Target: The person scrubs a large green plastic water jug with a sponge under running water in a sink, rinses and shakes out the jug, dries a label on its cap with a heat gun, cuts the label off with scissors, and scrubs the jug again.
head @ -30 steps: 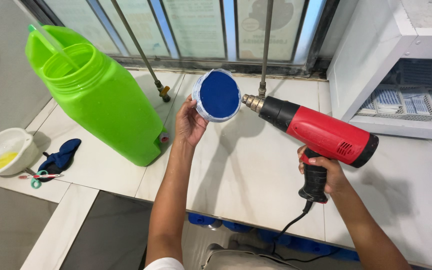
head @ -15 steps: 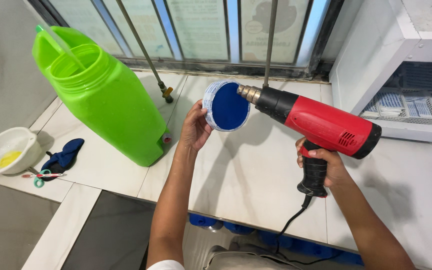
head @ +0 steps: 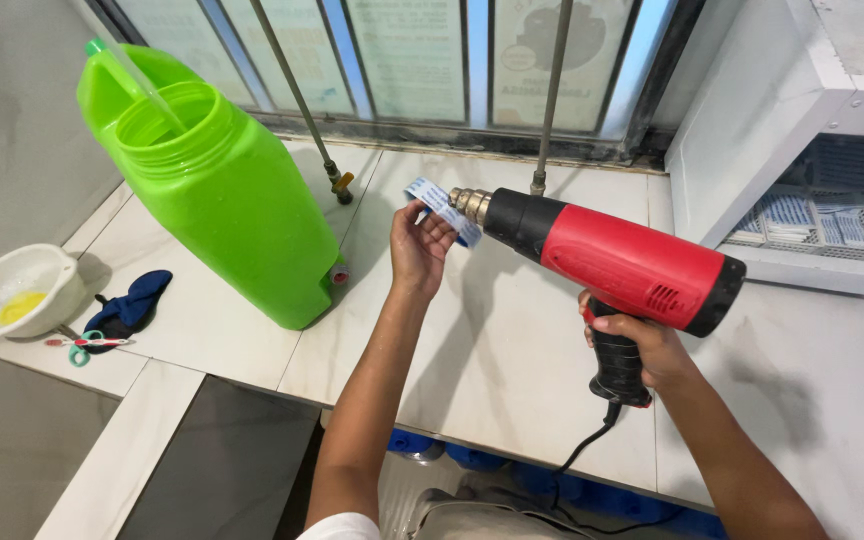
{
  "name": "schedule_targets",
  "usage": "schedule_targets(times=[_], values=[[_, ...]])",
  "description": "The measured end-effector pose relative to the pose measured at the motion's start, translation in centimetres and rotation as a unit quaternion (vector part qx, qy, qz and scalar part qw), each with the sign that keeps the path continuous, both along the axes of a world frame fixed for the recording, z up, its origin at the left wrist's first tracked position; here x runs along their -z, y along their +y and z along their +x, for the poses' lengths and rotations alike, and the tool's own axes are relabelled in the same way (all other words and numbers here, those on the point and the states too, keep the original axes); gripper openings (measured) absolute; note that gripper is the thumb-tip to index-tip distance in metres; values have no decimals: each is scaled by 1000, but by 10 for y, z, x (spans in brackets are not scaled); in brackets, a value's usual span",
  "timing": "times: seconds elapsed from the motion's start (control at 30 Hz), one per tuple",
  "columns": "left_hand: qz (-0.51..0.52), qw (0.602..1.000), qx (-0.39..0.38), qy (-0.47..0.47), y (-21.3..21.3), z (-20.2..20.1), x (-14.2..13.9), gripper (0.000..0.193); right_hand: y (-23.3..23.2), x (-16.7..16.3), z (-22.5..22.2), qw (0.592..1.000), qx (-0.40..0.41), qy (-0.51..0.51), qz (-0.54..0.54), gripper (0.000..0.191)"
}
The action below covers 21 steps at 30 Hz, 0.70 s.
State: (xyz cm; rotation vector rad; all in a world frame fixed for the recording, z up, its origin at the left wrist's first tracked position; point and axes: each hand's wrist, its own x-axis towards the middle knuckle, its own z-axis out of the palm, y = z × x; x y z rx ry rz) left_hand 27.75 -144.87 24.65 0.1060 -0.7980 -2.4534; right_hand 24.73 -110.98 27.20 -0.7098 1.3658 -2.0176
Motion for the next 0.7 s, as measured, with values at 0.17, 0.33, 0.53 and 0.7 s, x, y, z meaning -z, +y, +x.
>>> schedule_targets(times=[0.17,0.33,0.53,0.7], values=[[64,995,-81,-2,-4,-14,22,31,-16,2,13,998,24,31,57,25],[76,991,-108,20,-6,-16,31,33,-29,3,23,993,65,51,82,25],[68,989,-130,22,-9,-13,30,46,-29,12,23,992,67,49,96,24],[59,989,-133,8,-12,-11,22,59,-19,26,21,991,60,47,106,24]])
